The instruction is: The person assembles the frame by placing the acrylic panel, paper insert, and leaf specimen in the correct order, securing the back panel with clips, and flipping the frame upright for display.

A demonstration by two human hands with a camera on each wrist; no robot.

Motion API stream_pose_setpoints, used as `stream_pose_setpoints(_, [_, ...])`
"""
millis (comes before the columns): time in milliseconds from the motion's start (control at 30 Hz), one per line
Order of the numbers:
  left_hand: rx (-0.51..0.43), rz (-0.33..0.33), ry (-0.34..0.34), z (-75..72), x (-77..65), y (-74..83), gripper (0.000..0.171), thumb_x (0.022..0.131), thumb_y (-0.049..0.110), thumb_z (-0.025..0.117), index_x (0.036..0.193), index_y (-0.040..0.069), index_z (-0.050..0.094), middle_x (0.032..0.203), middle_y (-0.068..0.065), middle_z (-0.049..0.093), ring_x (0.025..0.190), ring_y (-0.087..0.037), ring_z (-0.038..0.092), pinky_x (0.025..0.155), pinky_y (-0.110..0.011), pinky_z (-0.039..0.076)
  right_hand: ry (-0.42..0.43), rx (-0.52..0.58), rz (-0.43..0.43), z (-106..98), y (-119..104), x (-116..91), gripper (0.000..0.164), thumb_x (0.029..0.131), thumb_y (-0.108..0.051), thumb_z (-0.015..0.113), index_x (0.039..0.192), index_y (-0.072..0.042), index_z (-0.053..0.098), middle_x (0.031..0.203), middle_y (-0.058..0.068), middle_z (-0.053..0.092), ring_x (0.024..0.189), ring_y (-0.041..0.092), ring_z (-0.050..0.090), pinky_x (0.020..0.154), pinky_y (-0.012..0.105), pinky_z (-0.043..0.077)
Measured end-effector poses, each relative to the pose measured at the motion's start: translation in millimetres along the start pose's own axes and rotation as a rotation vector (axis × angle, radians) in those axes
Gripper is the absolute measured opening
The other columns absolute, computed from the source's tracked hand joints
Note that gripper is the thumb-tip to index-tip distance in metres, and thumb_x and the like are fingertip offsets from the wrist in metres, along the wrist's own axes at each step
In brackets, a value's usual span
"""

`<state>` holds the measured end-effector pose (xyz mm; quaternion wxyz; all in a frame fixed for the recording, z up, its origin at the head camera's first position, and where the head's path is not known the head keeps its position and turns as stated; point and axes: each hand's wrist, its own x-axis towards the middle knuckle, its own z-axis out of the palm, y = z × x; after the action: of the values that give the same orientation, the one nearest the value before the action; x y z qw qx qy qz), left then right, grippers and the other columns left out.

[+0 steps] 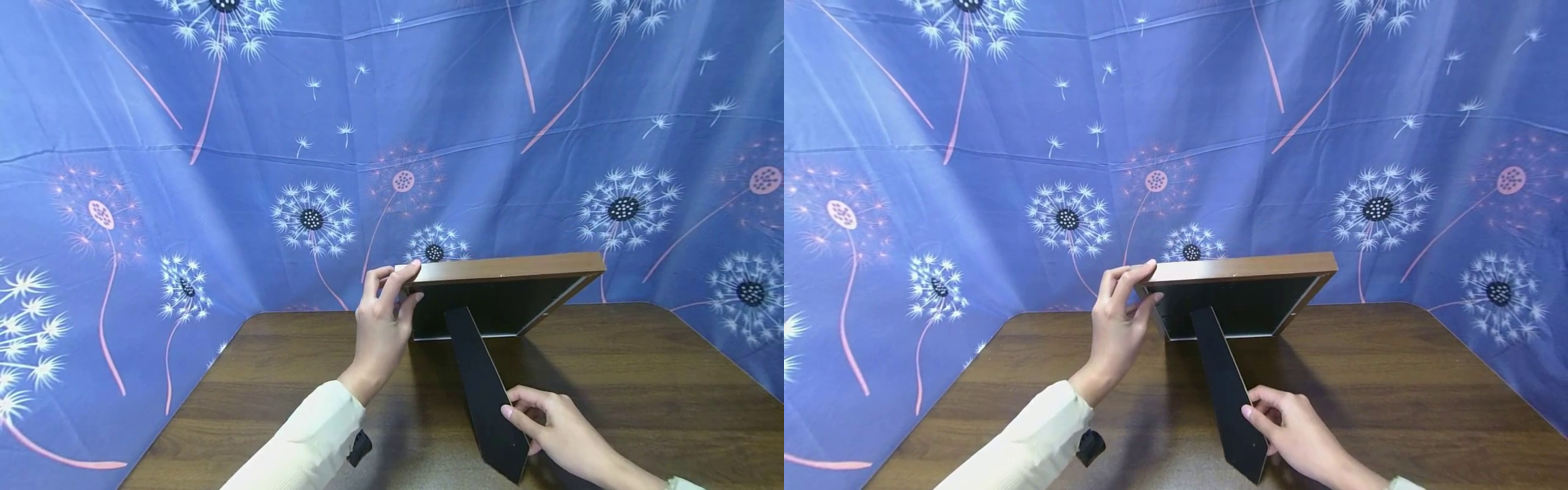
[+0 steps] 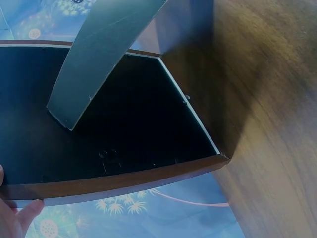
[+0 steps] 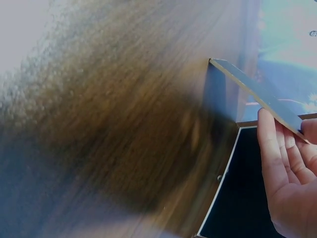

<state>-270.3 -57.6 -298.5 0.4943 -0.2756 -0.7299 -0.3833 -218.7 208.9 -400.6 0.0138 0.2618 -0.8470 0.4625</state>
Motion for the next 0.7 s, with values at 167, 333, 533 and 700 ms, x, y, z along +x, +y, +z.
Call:
stream_pose_setpoints(167, [-0.005,0.002,-0.012,-1.2,-1.9,-1.1,0.047,0.088,-0.002,0.077,0.129,0.017,0.066,0.119,-0.015,0.057,0.104,-0.028,0.066,0.068,-0.035,0.058,0.001,0.008,-0.02,2.1,1.2,-0.3,0.011,0.103,-0.013,0.061,0.107,-0.004,0.066,0.086,-0.006,0.068,0.057,0.007,0.059,0.047,0.032,0.055])
stream_pose_setpoints(333, [-0.011,0.0,-0.022,-1.9,-2.6,-2.2,0.047,0.089,-0.002,0.076,0.129,0.018,0.065,0.119,-0.015,0.057,0.104,-0.027,0.066,0.069,-0.033,0.059,-0.007,0.018,-0.023,2.3,1.4,-0.2,0.012,0.103,-0.013,0.061,0.108,-0.004,0.066,0.085,-0.007,0.067,0.056,0.007,0.059,0.047,0.032,0.055])
stream_pose_setpoints(533, [-0.01,0.01,-0.025,-2.5,-2.5,-4.1,0.047,0.088,-0.001,0.077,0.13,0.018,0.065,0.118,-0.015,0.057,0.102,-0.027,0.066,0.067,-0.037,0.059,-0.012,0.006,-0.019,1.6,3.1,-0.4,0.011,0.103,-0.013,0.06,0.107,-0.005,0.067,0.085,-0.008,0.068,0.055,0.007,0.058,0.048,0.031,0.054])
stream_pose_setpoints(700, [0.006,0.043,-0.006,-1.6,-0.7,-4.2,0.046,0.087,-0.001,0.078,0.128,0.017,0.067,0.116,-0.015,0.057,0.101,-0.027,0.067,0.069,-0.035,0.058,-0.003,0.013,-0.049,3.0,3.9,0.0,0.009,0.103,-0.011,0.06,0.105,-0.006,0.067,0.084,-0.008,0.068,0.052,0.007,0.057,0.047,0.032,0.054])
